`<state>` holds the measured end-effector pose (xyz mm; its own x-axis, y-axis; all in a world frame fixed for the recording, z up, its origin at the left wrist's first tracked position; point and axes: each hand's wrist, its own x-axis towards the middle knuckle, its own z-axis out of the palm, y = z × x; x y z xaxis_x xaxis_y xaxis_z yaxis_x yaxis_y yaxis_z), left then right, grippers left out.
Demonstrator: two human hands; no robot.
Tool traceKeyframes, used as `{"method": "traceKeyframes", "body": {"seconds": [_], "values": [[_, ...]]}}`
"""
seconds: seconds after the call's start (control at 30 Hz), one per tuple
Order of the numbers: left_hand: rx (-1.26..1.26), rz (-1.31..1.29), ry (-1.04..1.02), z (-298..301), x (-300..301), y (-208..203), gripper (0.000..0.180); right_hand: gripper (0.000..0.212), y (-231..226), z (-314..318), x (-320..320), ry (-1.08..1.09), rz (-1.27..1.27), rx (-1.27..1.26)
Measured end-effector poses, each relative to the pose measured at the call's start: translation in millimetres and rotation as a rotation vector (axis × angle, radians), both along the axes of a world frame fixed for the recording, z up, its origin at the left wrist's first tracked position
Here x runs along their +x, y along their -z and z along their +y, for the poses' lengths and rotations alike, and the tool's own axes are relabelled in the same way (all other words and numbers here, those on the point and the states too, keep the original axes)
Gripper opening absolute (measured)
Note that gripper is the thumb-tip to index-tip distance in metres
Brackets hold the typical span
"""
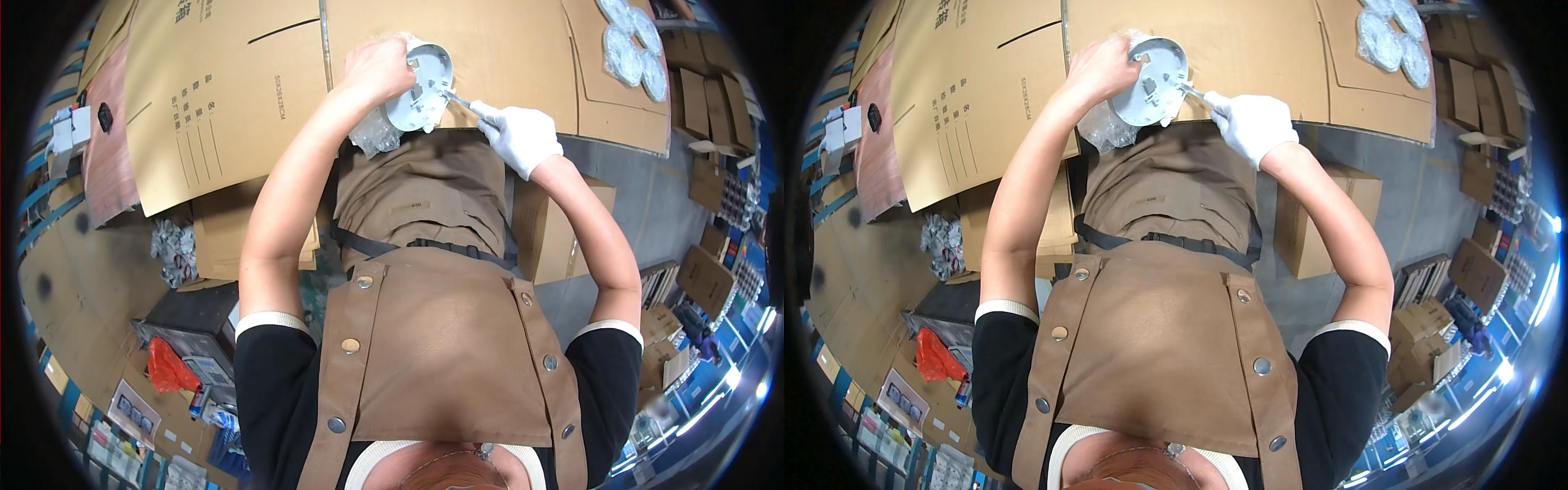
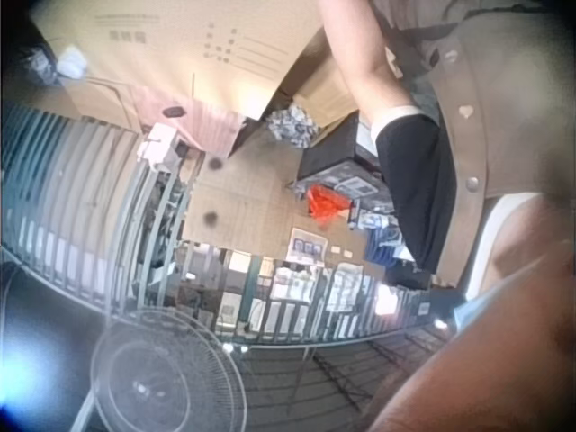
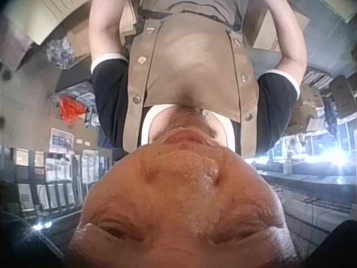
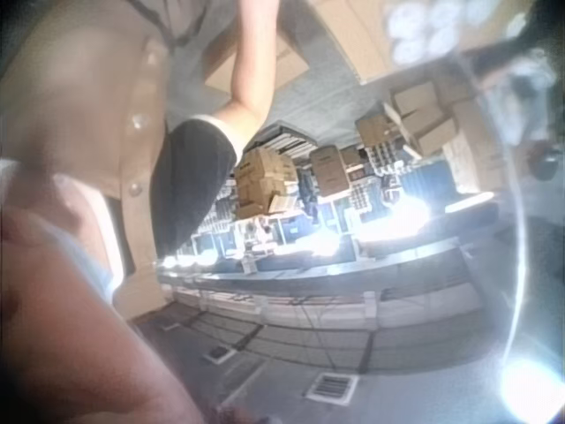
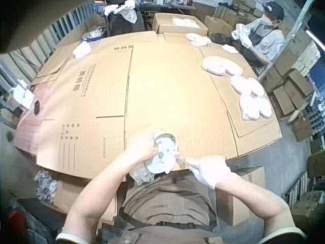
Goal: The person assembles circular LED light fixtures by securing internal components with a screwdriver.
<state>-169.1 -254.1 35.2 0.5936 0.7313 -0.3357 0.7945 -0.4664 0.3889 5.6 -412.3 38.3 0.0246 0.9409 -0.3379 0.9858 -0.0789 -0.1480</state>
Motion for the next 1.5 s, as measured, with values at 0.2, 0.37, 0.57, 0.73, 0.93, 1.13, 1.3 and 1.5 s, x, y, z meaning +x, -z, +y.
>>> {"method": "traceKeyframes", "body": {"seconds": [0.2, 0.37, 0.57, 0.73, 0.93, 1.13, 1.3, 1.5], "values": [[0.008, 0.038, 0.074, 3.2, 5.3, -0.3, 0.03, 0.023, -15.4, 24.3, -9.2, -0.099, -0.085, -0.149], [0.004, 0.047, 0.089, 6.8, 10.1, 6.5, 0.031, 0.025, -34.2, 49.2, -23.4, -0.308, -0.156, -0.161], [-0.075, 0.03, 0.021, 11.8, 9.1, 11.9, 0.026, 0.022, -39.4, 62.9, -22.2, -0.292, -0.164, -0.321], [-0.241, -0.048, 0.029, 26.9, -13.8, 46.1, 0.038, 0.021, -20.4, 46.5, -13.6, -0.328, -0.145, -0.276], [-0.216, -0.118, 0.045, 33.1, -15.4, 47.9, 0.041, 0.039, 32.8, 1.5, 24.2, -0.286, -0.109, -0.016], [-0.145, -0.088, 0.022, 25.7, -15.4, 41.7, 0.04, 0.034, 25.5, 15.5, 29.2, -0.239, 0.03, 0.069], [-0.003, -0.007, 0.075, 7.8, -5.9, 19.1, 0.033, 0.027, -22.9, 38.4, 0.5, -0.321, -0.151, -0.262], [0.051, 0.029, 0.16, -1.2, 5.7, 4.2, 0.028, 0.024, -33.7, 59.9, -17.1, -0.289, -0.191, -0.384]]}}
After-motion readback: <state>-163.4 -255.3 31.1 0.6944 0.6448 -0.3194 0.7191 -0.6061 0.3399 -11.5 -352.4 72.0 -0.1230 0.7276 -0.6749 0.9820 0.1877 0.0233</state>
